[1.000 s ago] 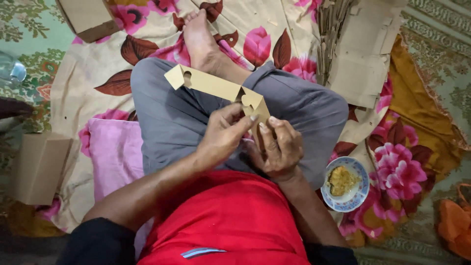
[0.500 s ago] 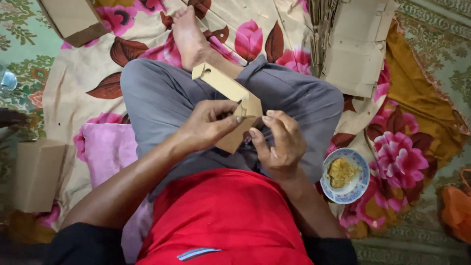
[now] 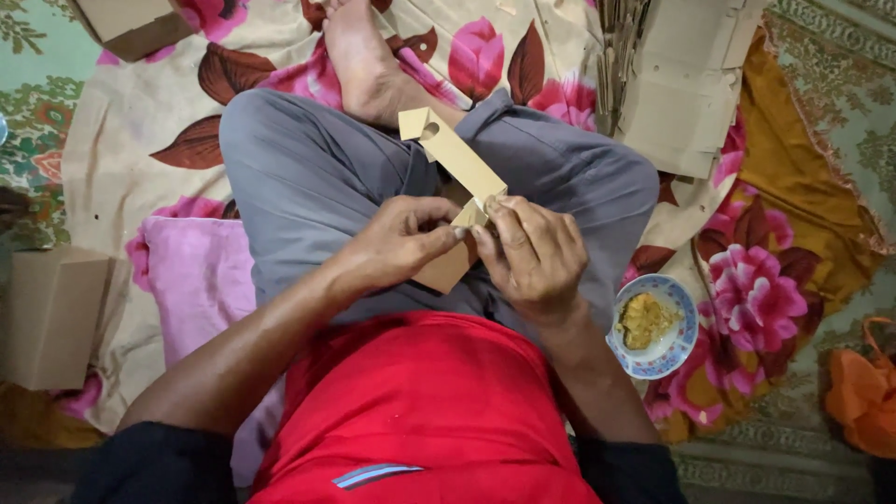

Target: Assembling cardboard food boxes from flat templates by folding and tucking tabs while sitting on the floor.

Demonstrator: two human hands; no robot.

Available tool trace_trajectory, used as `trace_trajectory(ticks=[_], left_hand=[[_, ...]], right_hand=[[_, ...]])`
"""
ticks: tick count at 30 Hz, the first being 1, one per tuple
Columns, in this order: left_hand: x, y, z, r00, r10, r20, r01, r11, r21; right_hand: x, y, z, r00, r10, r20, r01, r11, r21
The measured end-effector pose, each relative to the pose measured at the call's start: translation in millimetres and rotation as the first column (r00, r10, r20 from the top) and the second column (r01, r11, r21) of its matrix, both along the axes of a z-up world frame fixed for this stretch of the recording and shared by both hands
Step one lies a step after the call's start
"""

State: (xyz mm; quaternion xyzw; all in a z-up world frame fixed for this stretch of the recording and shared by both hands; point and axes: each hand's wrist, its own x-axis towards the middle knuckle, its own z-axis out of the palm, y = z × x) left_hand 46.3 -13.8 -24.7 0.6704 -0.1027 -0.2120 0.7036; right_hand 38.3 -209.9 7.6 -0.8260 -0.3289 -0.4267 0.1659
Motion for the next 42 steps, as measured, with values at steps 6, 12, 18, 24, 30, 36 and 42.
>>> trace_trajectory(ticks=[6,12,18,24,30,36,42], left_hand=[[-2.8,-0.9,-5.6,0.998,0.039,-0.046,-0.042,0.996,-0.078],[-7.7,-1.4,-5.8,0.995,0.074,-0.071,-0.083,0.988,-0.132],[-2.6,7.6,14.8,1.000,0.016,0.001,-0.016,0.987,-0.162],[6.2,28.3,28.9,0.989,-0.132,0.061,0.138,0.984,-0.110],[6.0,34.7,14.8,0.928,-0.324,0.183,0.341,0.938,-0.070],[7.8,25.6,48.1,0.920,-0.388,-0.050,0.388,0.921,-0.003],[7.8,26.9,48.2,0.928,-0.372,0.008,0.371,0.926,0.075]], right_hand=[[0.8,-5.7,-3.9,0.996,0.057,0.063,-0.054,0.997,-0.047],[1.7,-10.4,-1.8,0.991,0.093,0.100,-0.085,0.993,-0.081],[2.3,-9.5,-1.3,0.982,0.183,-0.046,-0.181,0.982,0.052],[-2.5,-9.1,28.0,0.927,0.190,-0.323,-0.117,0.965,0.234],[11.0,-17.1,42.9,0.759,0.396,-0.517,-0.322,0.918,0.231],[25.7,-17.9,74.2,0.678,0.280,-0.679,-0.423,0.905,-0.049],[30.9,-20.9,65.2,0.749,0.151,-0.645,-0.398,0.881,-0.256]])
